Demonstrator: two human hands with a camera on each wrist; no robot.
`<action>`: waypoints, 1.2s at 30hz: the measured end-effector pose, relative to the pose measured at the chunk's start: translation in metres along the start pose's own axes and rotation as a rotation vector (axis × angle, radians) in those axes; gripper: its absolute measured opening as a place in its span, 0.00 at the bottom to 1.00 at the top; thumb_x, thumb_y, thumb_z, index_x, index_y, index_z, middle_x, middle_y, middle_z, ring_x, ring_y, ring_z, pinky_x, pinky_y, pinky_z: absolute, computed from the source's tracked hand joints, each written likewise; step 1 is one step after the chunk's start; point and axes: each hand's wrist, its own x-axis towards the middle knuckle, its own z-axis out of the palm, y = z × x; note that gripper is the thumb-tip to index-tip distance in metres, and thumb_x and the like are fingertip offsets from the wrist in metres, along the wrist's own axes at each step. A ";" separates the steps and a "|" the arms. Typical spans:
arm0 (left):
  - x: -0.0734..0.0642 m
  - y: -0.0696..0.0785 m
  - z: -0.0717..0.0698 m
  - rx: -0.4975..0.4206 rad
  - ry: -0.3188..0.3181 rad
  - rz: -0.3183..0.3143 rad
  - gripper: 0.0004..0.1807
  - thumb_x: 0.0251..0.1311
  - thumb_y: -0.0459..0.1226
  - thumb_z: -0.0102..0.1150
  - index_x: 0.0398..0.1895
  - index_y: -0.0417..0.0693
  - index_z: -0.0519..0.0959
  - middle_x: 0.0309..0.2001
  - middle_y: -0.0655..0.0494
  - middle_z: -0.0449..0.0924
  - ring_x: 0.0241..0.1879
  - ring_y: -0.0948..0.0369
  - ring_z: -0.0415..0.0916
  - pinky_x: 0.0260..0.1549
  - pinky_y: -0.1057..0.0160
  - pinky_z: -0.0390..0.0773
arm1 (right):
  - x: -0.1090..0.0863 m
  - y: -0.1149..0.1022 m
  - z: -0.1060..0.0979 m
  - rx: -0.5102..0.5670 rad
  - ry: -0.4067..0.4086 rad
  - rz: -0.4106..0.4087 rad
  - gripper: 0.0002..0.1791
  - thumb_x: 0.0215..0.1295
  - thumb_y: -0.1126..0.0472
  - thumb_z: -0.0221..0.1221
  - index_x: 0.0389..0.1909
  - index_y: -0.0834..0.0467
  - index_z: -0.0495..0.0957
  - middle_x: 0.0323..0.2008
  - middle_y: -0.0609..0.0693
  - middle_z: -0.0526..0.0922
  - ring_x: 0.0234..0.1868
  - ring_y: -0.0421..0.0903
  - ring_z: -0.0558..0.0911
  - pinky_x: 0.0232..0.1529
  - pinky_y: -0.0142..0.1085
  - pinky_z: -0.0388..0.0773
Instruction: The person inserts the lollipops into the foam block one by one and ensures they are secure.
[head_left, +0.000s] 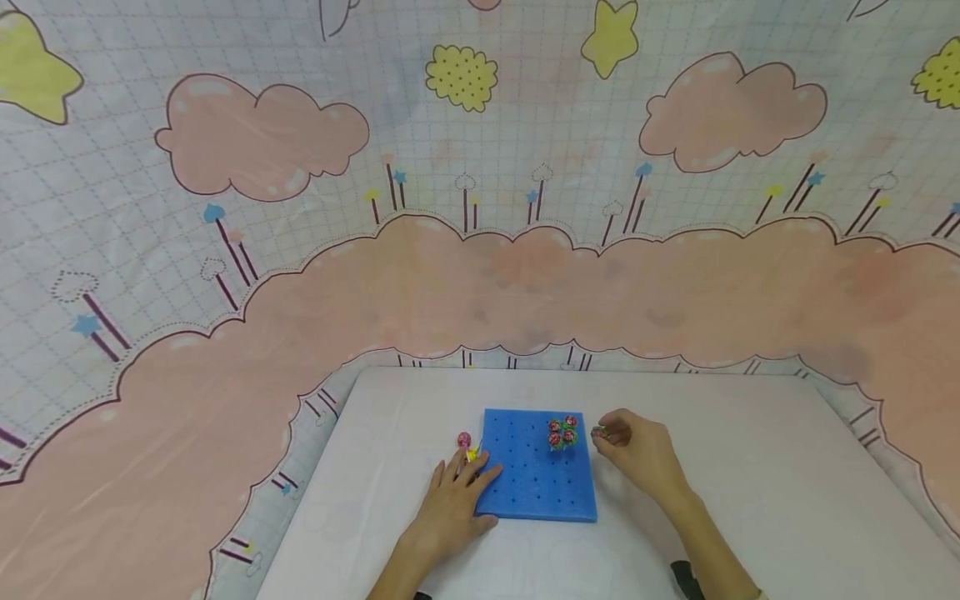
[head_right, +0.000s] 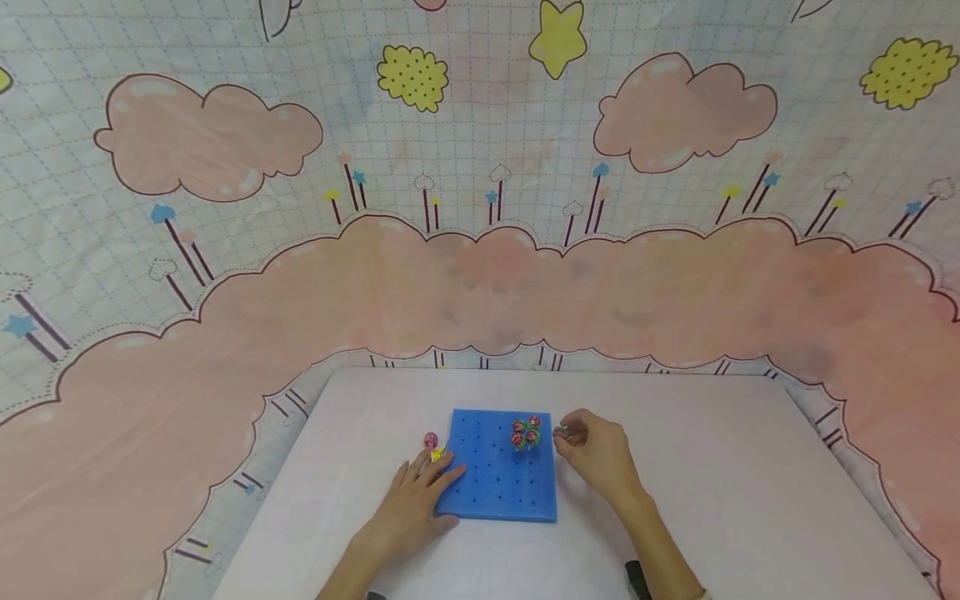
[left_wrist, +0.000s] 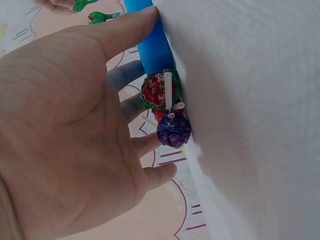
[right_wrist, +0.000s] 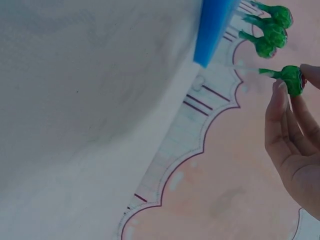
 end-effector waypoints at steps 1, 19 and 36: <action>0.000 0.000 0.000 -0.001 0.001 0.000 0.39 0.67 0.55 0.67 0.79 0.59 0.68 0.80 0.50 0.61 0.80 0.39 0.50 0.74 0.30 0.54 | 0.000 0.000 0.000 0.004 -0.006 0.008 0.11 0.64 0.61 0.72 0.45 0.56 0.84 0.35 0.46 0.88 0.36 0.42 0.84 0.36 0.28 0.83; -0.001 0.002 -0.003 -0.027 0.011 0.000 0.39 0.66 0.53 0.68 0.78 0.57 0.68 0.80 0.49 0.61 0.80 0.38 0.50 0.74 0.30 0.53 | 0.002 -0.012 0.009 0.065 -0.064 0.046 0.10 0.65 0.59 0.73 0.43 0.55 0.85 0.35 0.45 0.88 0.36 0.42 0.86 0.37 0.29 0.84; 0.000 0.003 -0.002 -0.014 0.000 -0.009 0.39 0.67 0.55 0.67 0.79 0.59 0.68 0.80 0.51 0.60 0.80 0.39 0.48 0.74 0.30 0.53 | 0.005 -0.013 0.023 0.088 -0.120 0.049 0.08 0.64 0.58 0.73 0.40 0.54 0.86 0.32 0.43 0.88 0.34 0.39 0.86 0.36 0.29 0.84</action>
